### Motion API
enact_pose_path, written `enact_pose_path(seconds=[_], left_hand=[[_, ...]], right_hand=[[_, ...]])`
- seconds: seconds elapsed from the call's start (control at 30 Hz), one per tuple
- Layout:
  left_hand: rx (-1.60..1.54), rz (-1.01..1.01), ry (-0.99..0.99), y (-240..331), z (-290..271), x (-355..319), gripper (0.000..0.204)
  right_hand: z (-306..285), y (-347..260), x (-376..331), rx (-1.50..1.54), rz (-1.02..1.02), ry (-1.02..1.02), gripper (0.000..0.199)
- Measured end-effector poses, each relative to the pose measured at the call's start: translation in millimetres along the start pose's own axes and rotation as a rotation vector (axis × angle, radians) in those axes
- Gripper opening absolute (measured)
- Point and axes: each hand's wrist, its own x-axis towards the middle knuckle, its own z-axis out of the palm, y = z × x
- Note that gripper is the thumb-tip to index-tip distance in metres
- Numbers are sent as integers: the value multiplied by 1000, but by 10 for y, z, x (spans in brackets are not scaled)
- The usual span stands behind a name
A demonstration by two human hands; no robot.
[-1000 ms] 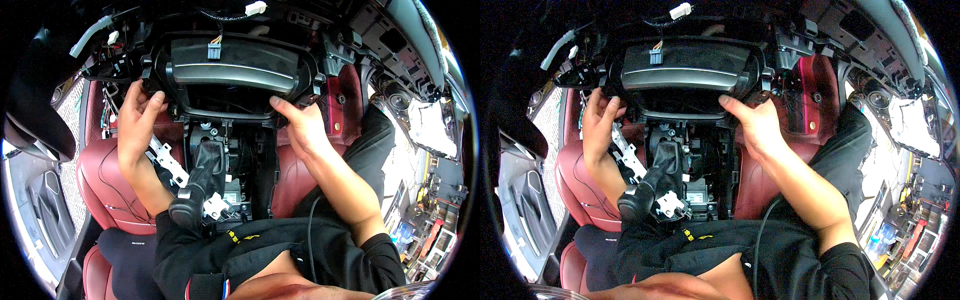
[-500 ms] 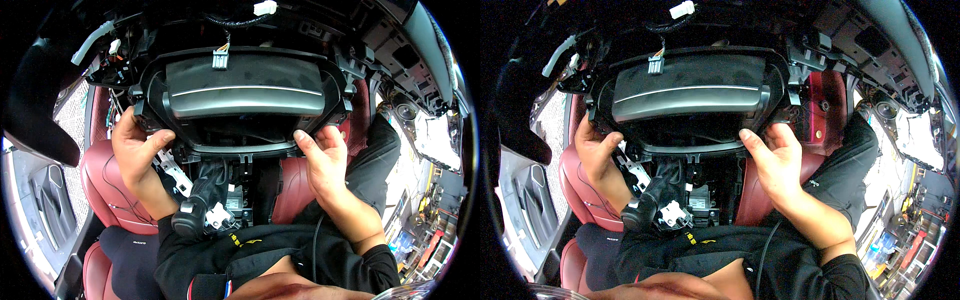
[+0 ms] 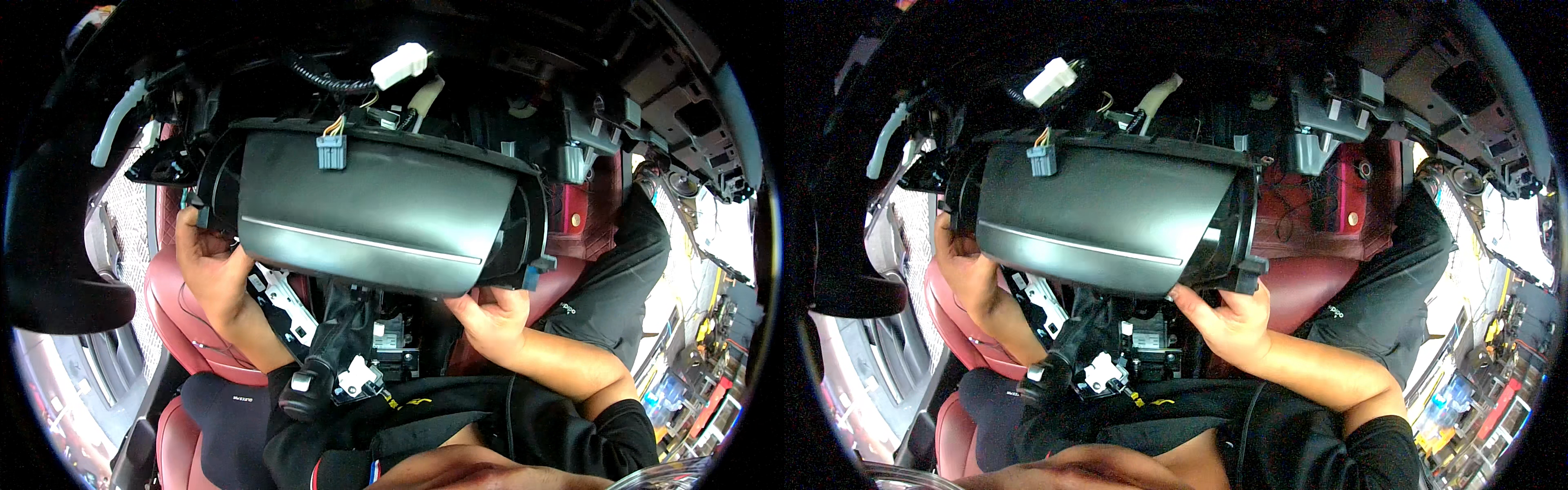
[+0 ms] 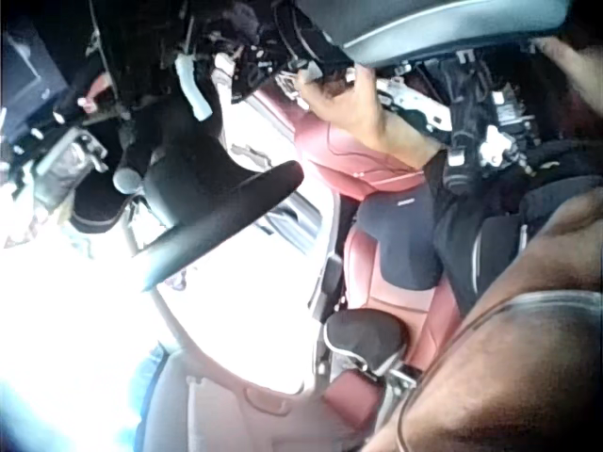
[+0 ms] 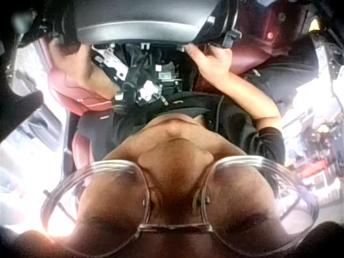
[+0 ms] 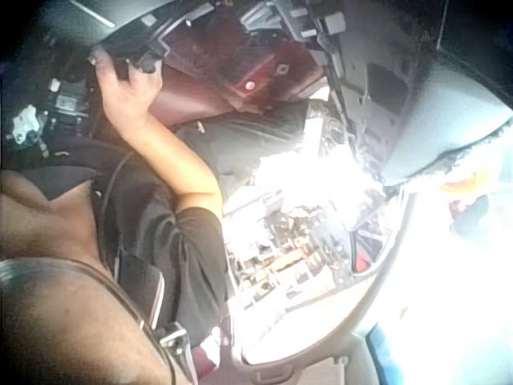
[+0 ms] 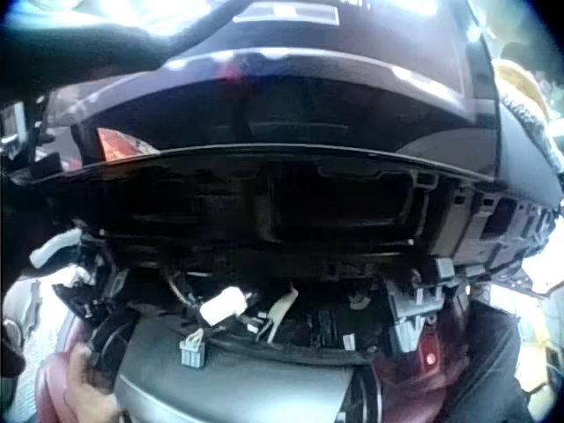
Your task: The person removes a large plastic trim and infotainment screen assembly from a car dashboard. They use a screwdriver to pry or unscrew components and then use their hands to pull the assembly forward, revealing wires. They proceed to disconnect multiple wire harnesses from the back of the assembly.
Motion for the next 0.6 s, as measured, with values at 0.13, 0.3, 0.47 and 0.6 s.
enact_pose_path(seconds=[0.13,0.3,0.47,0.6], left_hand=[[105,-144,-37,48,52,26,66],[-19,-84,2,-51,-49,-63,68],[21,1,22,-94,-41,-88,69],[133,177,62,-174,-111,-253,68]], right_hand=[[-10,134,-40,44,78,-35,40],[-94,190,3,34,132,-128,46],[-211,278,182,-143,-99,-130,41],[-288,300,423,-281,-329,-68,36]])
